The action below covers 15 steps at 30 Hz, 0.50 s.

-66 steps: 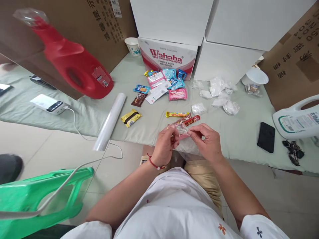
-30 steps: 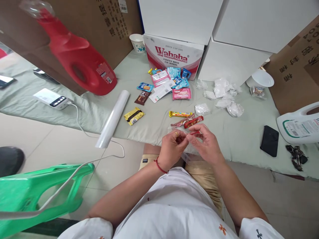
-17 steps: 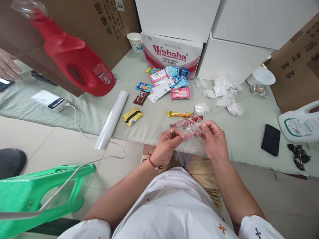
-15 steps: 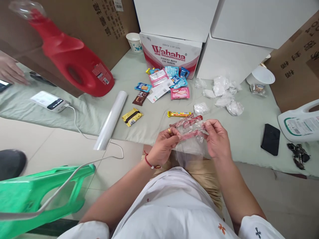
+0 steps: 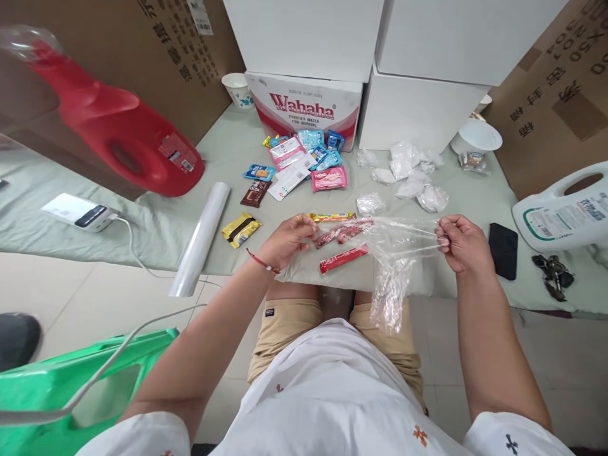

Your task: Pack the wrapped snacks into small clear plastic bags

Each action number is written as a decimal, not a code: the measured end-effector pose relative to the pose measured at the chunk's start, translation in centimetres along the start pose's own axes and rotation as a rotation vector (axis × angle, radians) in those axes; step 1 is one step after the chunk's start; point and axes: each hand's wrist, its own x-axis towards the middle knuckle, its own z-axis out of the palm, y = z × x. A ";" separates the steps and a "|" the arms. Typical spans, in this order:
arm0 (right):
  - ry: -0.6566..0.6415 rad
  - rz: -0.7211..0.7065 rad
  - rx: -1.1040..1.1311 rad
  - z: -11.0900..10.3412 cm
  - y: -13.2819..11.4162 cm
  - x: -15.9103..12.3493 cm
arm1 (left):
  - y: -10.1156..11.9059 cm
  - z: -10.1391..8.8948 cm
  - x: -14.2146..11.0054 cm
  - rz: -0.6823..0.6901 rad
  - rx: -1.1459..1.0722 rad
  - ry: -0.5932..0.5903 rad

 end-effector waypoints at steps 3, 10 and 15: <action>0.031 -0.014 -0.095 -1.0 0.9 1.1 | -0.5 3.3 -1.4 0.226 0.240 0.341; -0.002 -0.033 -0.087 -1.1 2.6 1.4 | -5.5 11.6 -4.6 -0.489 0.051 -0.217; 0.047 -0.130 -0.182 -4.0 2.9 3.8 | -7.2 14.2 -2.5 -0.388 -0.097 -0.217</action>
